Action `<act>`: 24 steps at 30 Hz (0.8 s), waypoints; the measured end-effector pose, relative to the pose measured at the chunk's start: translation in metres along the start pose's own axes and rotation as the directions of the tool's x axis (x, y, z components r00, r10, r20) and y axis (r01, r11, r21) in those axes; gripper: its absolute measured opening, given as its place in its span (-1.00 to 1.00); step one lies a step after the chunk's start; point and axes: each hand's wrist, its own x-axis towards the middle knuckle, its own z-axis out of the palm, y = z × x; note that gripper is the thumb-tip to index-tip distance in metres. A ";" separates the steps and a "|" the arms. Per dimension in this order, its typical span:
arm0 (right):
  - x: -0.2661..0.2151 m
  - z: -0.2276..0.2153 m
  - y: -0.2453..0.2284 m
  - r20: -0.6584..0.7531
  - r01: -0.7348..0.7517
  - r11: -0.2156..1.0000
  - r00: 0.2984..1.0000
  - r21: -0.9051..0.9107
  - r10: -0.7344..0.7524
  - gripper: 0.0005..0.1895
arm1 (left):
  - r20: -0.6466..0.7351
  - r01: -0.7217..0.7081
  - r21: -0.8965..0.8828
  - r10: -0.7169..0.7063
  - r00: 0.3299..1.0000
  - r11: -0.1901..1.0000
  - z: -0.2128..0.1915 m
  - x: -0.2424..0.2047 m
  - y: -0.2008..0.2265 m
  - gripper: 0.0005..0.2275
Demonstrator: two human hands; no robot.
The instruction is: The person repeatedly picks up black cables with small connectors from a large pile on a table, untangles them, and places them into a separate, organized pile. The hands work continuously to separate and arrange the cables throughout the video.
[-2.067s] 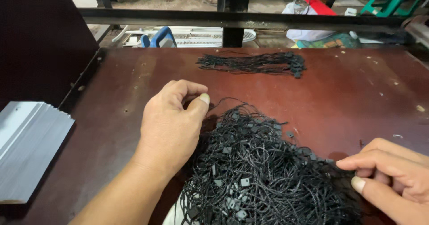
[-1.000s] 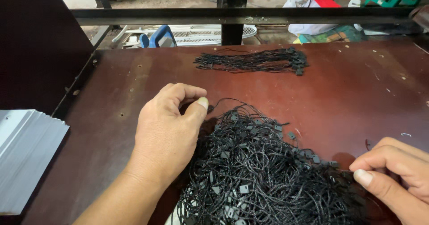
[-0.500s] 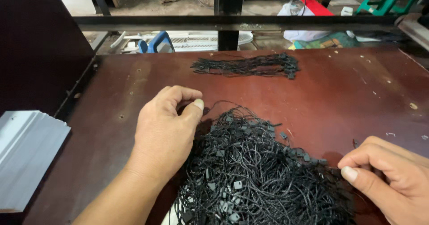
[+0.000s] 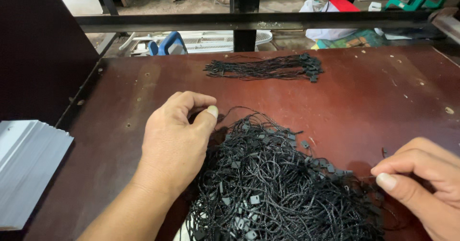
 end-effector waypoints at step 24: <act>0.088 -0.021 -0.093 0.103 -0.329 0.775 0.939 0.539 0.327 -0.91 | 0.457 0.242 -0.520 0.027 0.889 0.819 -0.001 -0.069 0.099 -0.92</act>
